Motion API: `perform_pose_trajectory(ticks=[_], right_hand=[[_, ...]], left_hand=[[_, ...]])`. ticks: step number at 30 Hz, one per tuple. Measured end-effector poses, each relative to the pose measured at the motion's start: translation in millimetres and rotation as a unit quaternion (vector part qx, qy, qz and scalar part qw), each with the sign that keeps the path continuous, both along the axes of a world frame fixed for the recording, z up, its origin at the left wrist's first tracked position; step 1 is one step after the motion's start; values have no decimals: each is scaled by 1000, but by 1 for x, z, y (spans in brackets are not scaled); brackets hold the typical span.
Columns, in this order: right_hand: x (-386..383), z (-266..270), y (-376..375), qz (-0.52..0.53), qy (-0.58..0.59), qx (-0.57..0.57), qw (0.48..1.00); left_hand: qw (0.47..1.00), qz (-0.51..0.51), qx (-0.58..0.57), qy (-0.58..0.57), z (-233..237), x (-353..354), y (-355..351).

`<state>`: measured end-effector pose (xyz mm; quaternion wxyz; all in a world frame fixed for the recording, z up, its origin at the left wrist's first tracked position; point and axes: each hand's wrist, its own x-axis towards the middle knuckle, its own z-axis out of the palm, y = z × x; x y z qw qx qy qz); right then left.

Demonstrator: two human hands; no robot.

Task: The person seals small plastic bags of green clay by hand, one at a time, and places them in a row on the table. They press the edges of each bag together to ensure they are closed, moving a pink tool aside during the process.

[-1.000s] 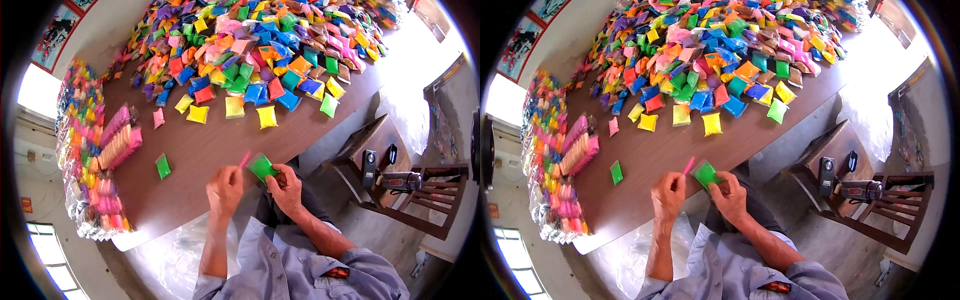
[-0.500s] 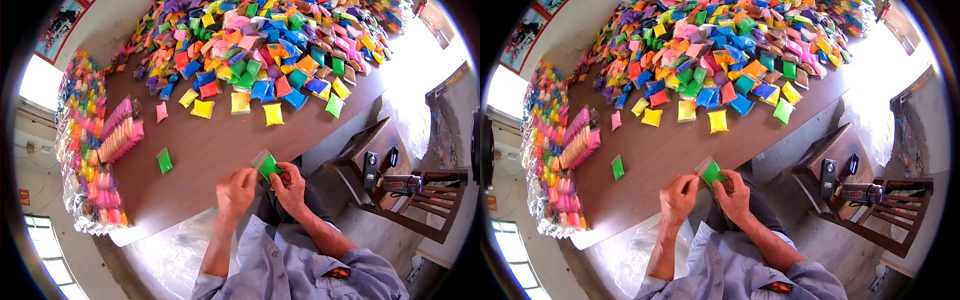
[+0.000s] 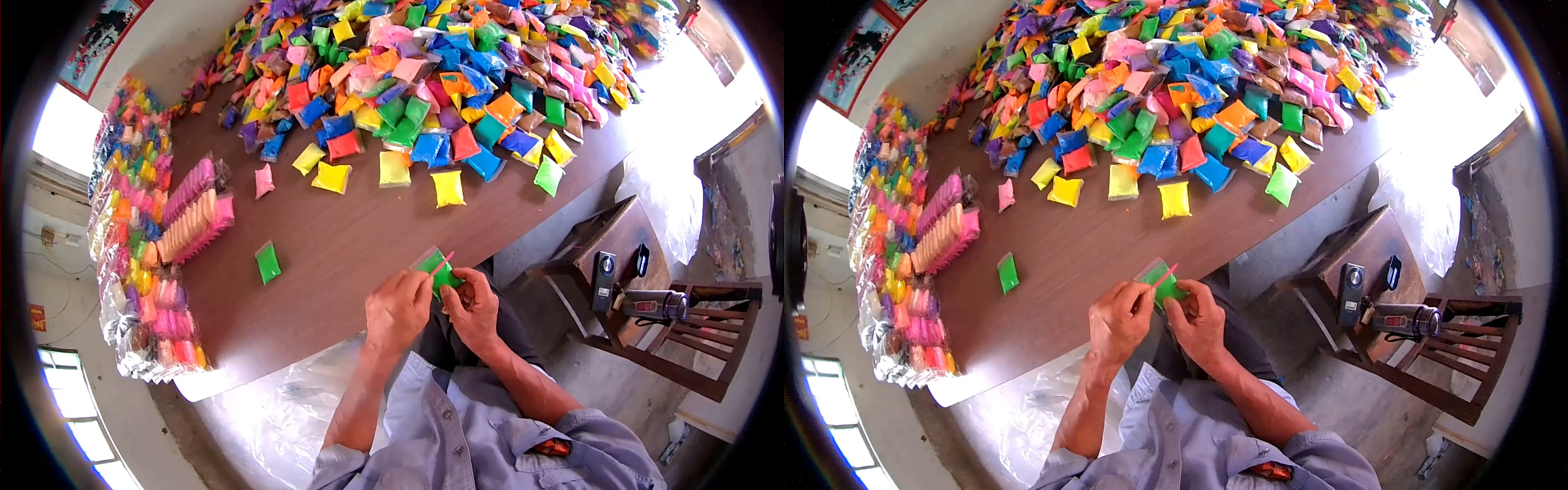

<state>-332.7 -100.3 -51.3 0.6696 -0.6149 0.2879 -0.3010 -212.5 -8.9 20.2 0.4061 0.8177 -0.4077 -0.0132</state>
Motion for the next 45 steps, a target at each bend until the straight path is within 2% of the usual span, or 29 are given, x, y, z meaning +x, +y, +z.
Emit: perform_pose_trajectory(ticks=[2, 6, 8, 10, 12, 18, 22, 26, 29, 32, 34, 38, 41, 45], right_hand=[[-1, -1, -1, 1, 12, -40, 999], [0, -2, -2, 1, 9, -37, 999], [-1, -1, -2, 5, 6, -36, 999], [0, 3, 0, 2, 12, -40, 999], [1, 4, -1, -1, 19, -46, 999], [2, 1, 1, -16, -2, -23, 1000], [3, 0, 1, -26, -4, -23, 999], [3, 0, 1, -30, 0, -26, 999], [2, -1, 1, -25, -4, -29, 999], [3, 3, 1, -29, 0, -26, 999], [2, 6, 1, -27, 5, -22, 999], [3, 2, 1, -28, -2, -11, 1000], [2, -1, 1, -25, -5, -21, 999], [3, 4, 2, -27, 0, -23, 999]], left_hand=[[998, 49, 47, 12, -15, 4, 3], [994, 97, 53, -20, -6, 28, 12], [994, 93, 45, -27, 0, 23, 13], [999, 40, -2, -12, 3, 7, 12], [1000, 12, 9, 6, 1, -1, 12], [993, 98, 63, -11, -14, 21, 24], [997, 58, 37, 17, -1, 10, 26], [999, 27, 30, -1, -11, -3, 29], [995, 70, 46, -49, -14, 8, 35], [994, 93, 65, 4, -3, 11, 36], [999, 48, 18, 15, 0, 0, 32], [1000, 22, 3, -20, -12, -5, 32], [993, 96, 60, -35, -17, 12, 41], [995, 95, 34, 16, -6, 11, 39]])
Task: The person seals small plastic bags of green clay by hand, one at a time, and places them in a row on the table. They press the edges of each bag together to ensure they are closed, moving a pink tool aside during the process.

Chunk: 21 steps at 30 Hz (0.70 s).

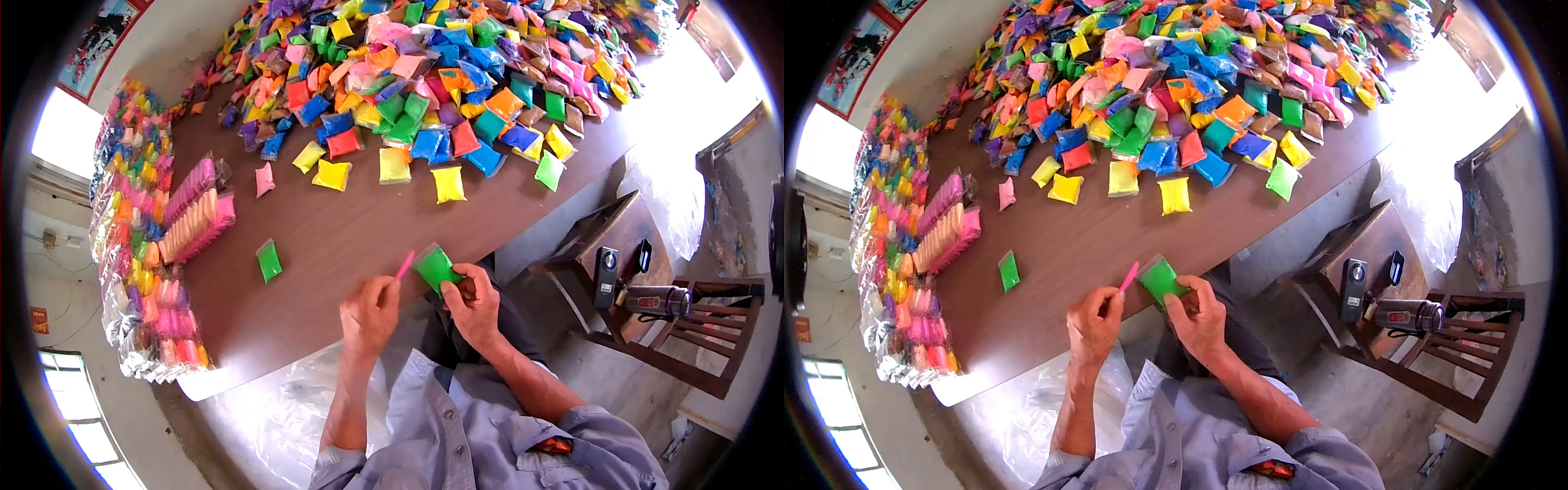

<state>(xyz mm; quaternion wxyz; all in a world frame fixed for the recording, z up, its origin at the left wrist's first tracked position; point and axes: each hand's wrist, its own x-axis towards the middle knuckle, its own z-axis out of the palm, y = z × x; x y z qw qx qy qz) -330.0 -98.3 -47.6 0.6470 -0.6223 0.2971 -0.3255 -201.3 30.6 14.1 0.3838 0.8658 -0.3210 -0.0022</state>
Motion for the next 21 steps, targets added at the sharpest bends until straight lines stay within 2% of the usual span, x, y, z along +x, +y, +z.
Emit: perform_pose_trajectory(ticks=[2, 6, 8, 9, 12, 14, 15, 18, 20, 21], right_hand=[[-1, 1, 0, 4, -5, 15, 1000], [0, 3, 0, 4, -11, 30, 999], [0, 1, -1, 6, -7, 16, 1000], [1, 2, -1, 6, -9, 16, 1000], [0, 4, -1, 2, 1, 2, 1000], [-1, 1, -1, 5, 2, -2, 1000], [-1, 0, 0, 5, 3, -2, 1000], [-1, -3, -2, -1, 5, 5, 1000], [-2, -5, -2, 8, 8, -8, 1000], [-1, -4, -2, 9, 7, -8, 1000]], left_hand=[[998, -53, -33, -2, -2, -13, -6], [998, -55, -4, -33, -4, -14, -8], [995, 2, 71, -74, -7, -2, -5], [995, 3, 71, -77, -5, 2, -5], [1000, 3, 17, -26, -1, 5, -9], [996, -66, -54, -32, 0, -7, -20], [996, -66, -54, -31, -1, -10, -23], [996, -74, -14, -36, -5, -12, -30], [996, -27, 61, -53, -5, 1, -29], [996, -26, 62, -54, -2, 5, -29]])
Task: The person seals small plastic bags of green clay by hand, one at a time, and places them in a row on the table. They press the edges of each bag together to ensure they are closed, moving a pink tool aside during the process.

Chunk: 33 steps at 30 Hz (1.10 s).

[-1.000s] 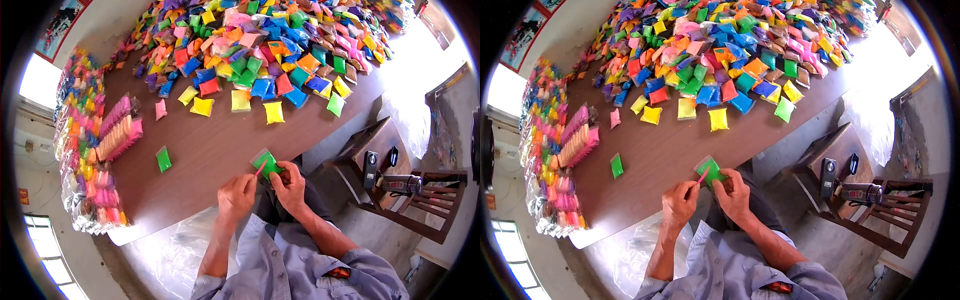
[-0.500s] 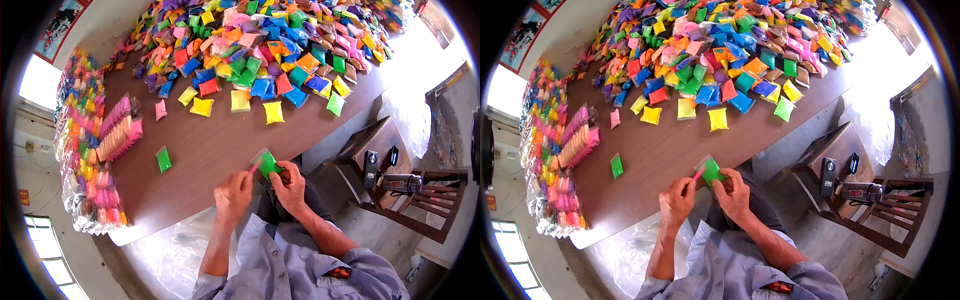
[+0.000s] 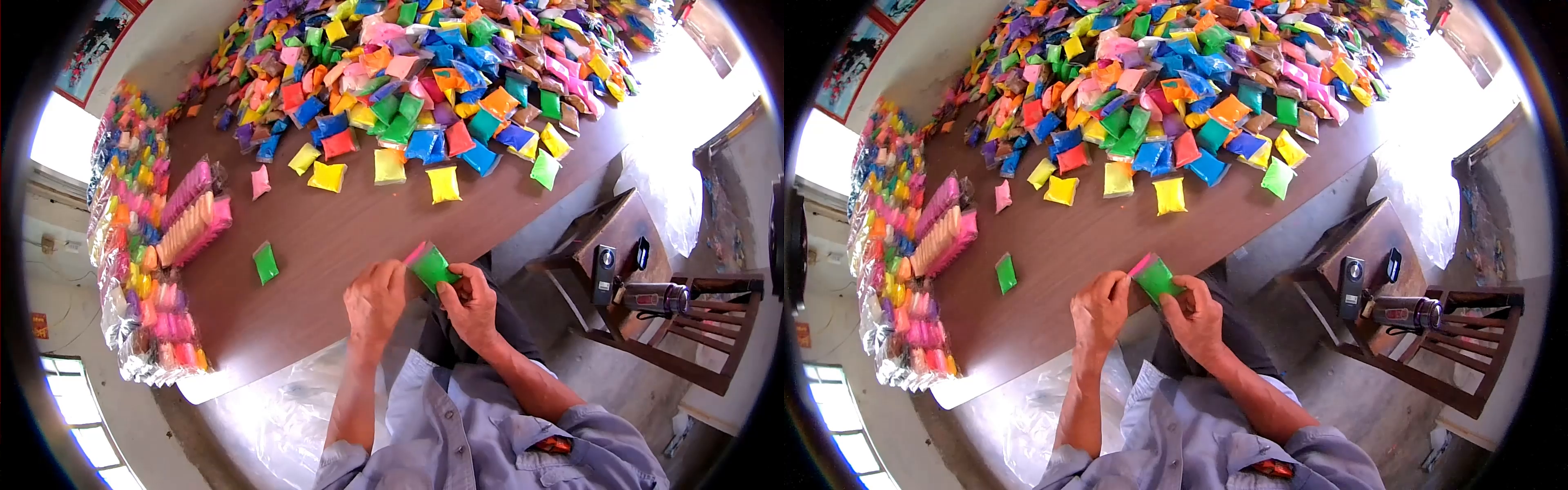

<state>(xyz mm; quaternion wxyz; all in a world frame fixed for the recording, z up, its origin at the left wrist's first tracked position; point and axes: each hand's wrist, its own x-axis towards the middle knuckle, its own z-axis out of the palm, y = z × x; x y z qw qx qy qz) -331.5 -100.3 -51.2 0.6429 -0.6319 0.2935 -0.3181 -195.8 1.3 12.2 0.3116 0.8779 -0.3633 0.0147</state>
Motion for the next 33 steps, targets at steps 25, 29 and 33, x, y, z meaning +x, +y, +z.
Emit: perform_pose_trajectory(ticks=[25, 29, 33], right_hand=[[-7, 23, 11, 45, 5, -95, 994], [-10, 20, 4, 67, 5, -245, 967], [-1, 33, -9, 16, -2, -347, 938]], left_hand=[[993, -3, -113, 36, -1, -22, 16], [997, -1, -67, 23, -5, -18, 20], [999, -19, -45, 20, -2, -9, 20]])
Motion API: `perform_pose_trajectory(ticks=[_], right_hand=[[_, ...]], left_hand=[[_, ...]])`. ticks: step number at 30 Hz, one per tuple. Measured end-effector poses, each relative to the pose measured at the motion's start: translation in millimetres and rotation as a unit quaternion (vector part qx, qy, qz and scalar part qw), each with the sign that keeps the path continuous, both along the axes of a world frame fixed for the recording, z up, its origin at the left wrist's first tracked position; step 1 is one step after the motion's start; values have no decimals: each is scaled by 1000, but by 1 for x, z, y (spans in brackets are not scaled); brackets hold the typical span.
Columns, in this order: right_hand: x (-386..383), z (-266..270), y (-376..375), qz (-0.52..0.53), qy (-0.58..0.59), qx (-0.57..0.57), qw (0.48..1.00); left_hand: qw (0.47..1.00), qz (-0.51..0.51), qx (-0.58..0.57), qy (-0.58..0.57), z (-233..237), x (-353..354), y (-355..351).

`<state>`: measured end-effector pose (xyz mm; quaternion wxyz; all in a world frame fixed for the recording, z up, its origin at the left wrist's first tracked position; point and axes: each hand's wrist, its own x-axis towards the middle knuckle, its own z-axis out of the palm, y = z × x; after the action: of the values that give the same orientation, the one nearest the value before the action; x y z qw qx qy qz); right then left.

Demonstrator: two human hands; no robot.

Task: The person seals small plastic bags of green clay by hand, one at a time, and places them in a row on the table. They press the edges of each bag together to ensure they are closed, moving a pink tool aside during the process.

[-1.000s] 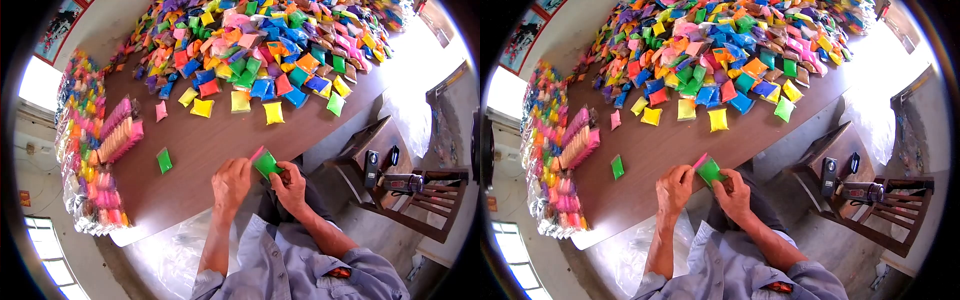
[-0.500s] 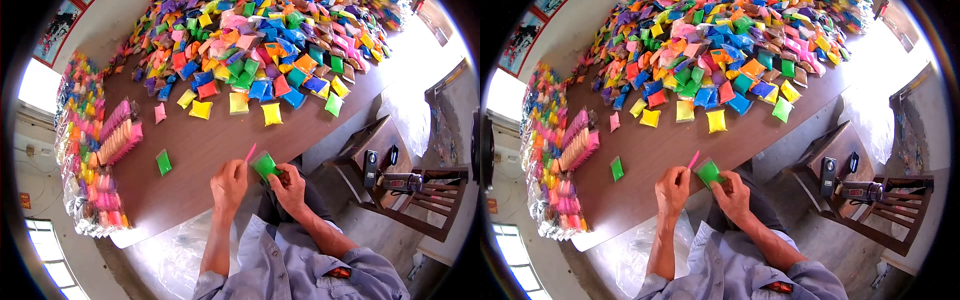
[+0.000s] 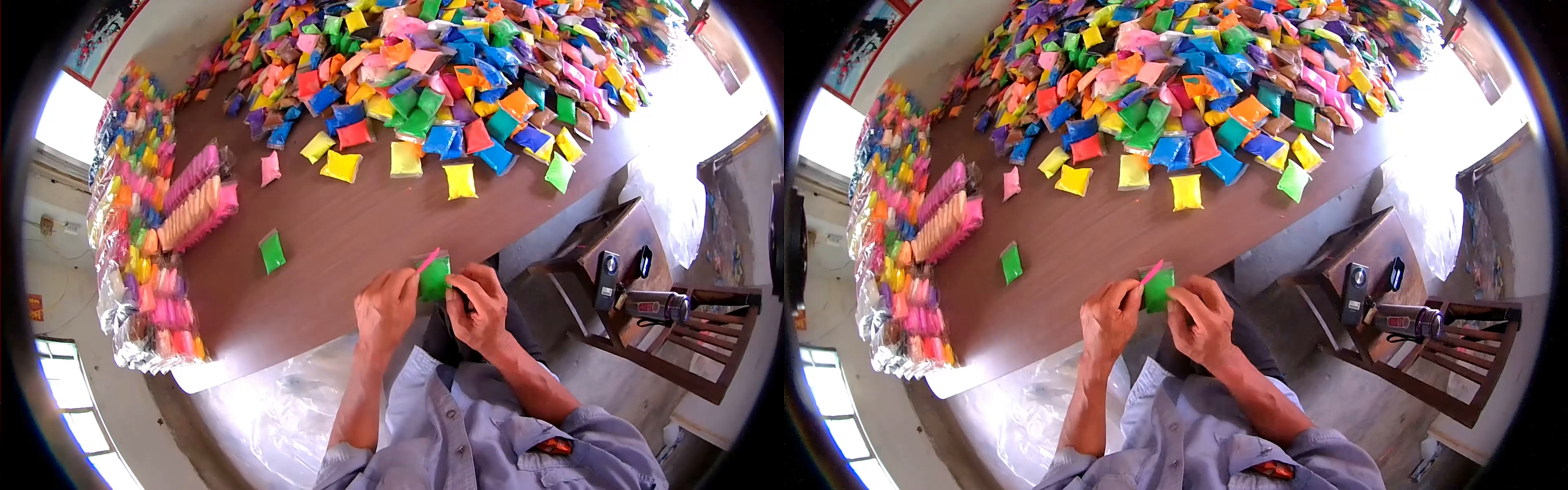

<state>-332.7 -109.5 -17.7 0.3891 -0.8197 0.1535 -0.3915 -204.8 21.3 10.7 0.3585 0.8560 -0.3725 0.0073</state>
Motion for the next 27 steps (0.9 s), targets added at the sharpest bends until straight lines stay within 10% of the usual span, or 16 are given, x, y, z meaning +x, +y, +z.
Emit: perform_pose_trajectory(ticks=[27], right_hand=[[10, -13, -5, 47, 42, -64, 996]], left_hand=[[998, 62, 21, 5, 9, 24, 22]])
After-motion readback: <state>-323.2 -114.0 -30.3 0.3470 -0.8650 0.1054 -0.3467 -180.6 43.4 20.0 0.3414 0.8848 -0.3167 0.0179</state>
